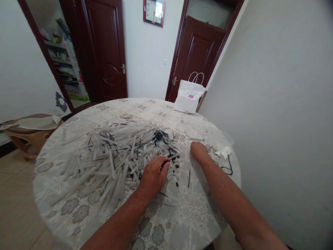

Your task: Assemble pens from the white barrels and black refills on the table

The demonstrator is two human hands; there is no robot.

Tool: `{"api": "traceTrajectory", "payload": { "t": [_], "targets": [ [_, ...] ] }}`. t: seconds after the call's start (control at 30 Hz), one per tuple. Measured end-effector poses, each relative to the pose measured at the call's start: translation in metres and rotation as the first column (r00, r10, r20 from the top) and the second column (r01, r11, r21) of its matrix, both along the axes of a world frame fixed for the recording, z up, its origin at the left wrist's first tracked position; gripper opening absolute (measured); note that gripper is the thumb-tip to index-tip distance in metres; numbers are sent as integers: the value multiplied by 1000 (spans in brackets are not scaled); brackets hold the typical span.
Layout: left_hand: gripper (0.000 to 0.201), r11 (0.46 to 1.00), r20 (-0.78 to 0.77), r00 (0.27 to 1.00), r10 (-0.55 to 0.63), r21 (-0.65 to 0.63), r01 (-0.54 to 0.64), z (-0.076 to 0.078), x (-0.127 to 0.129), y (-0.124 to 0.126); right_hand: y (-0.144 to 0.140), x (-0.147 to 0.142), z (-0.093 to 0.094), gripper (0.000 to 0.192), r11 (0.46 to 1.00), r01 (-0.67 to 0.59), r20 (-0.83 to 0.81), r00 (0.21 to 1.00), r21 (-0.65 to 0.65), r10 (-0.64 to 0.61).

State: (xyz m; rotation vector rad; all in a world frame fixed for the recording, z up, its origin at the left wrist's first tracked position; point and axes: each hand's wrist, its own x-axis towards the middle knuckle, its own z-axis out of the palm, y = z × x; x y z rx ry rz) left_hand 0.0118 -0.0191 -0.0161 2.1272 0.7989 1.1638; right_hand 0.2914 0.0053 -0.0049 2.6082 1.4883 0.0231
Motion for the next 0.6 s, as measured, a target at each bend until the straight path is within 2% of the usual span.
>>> {"api": "traceTrajectory", "payload": {
  "t": [0.1,0.17,0.3,0.37,0.4,0.47,0.53,0.6],
  "targets": [
    [19,1000,-5,1000,17,-11,-17,-1,-1,2,-6,-5,2,30,992,-9,-30,999,124,13],
    [18,999,-14,999,39,-20,-39,-1,-2,3,-12,-10,5,29,975,-51,-60,996,216,65],
    [19,998,-36,997,63,-28,-64,1,-2,4,-21,-19,7,29,917,-142,-139,968,374,207],
    [19,997,-41,997,60,-39,-62,1,-2,4,-23,-24,2,28,861,-81,-309,913,503,267],
    [19,997,-43,997,59,-49,-62,1,-2,4,-24,-26,-1,28,827,-14,-423,855,562,302],
    [20,995,-48,997,59,-77,-63,2,-2,4,-24,-33,-9,30,774,133,-618,690,620,377],
    [22,992,-62,997,51,-115,-58,3,-2,3,-23,-41,-16,30,762,189,-712,543,619,444],
    [25,987,-85,996,40,-152,-53,5,-2,2,-23,-50,-20,28,757,227,-781,321,612,535]
  ]
}}
